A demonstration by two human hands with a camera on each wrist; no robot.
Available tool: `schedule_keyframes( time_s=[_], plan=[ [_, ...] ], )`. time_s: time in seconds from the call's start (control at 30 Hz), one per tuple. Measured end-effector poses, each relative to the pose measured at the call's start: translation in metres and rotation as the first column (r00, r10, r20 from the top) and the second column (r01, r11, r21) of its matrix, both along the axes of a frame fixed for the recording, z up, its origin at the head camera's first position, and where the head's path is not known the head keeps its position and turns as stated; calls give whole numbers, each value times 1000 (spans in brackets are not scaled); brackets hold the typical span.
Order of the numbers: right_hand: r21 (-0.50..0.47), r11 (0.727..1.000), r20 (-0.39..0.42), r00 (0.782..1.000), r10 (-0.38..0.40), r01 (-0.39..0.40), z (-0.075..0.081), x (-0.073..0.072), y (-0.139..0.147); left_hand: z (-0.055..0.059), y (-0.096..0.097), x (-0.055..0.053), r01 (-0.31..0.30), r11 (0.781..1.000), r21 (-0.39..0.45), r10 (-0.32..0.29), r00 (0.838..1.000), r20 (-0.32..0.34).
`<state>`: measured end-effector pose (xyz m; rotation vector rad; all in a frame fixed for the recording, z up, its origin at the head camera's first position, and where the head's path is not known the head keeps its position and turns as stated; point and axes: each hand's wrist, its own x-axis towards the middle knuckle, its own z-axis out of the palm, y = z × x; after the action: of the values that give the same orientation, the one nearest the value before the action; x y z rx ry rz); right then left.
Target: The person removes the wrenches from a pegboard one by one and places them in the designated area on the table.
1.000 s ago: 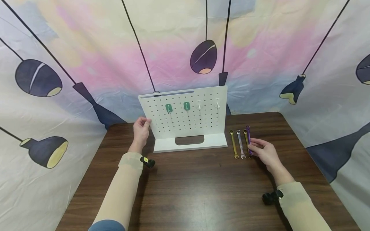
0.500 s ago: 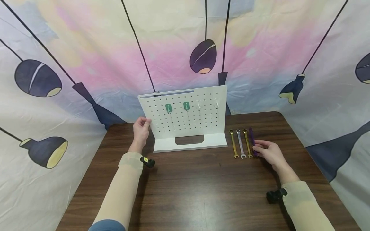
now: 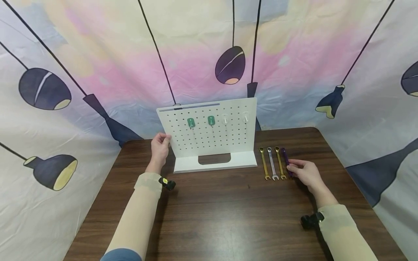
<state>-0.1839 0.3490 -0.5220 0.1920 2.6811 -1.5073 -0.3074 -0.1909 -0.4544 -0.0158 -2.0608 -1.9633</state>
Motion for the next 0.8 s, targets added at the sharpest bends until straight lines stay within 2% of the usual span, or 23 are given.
schedule_keyframes(
  time_s=[0.33,0.57,0.8],
  plan=[
    [60,998,-7,1000,-13,13,-1,0,-1,1,0,2,13,1000,7,-13,1000,-4],
    [132,991,-30,999,-28,32,0,1,-5,-19,-7,-16,5,999,34,-5,1000,19],
    [258,965,-56,998,-25,38,4,1,-10,-25,-5,-19,-27,1000,11,27,1000,5]
  ],
)
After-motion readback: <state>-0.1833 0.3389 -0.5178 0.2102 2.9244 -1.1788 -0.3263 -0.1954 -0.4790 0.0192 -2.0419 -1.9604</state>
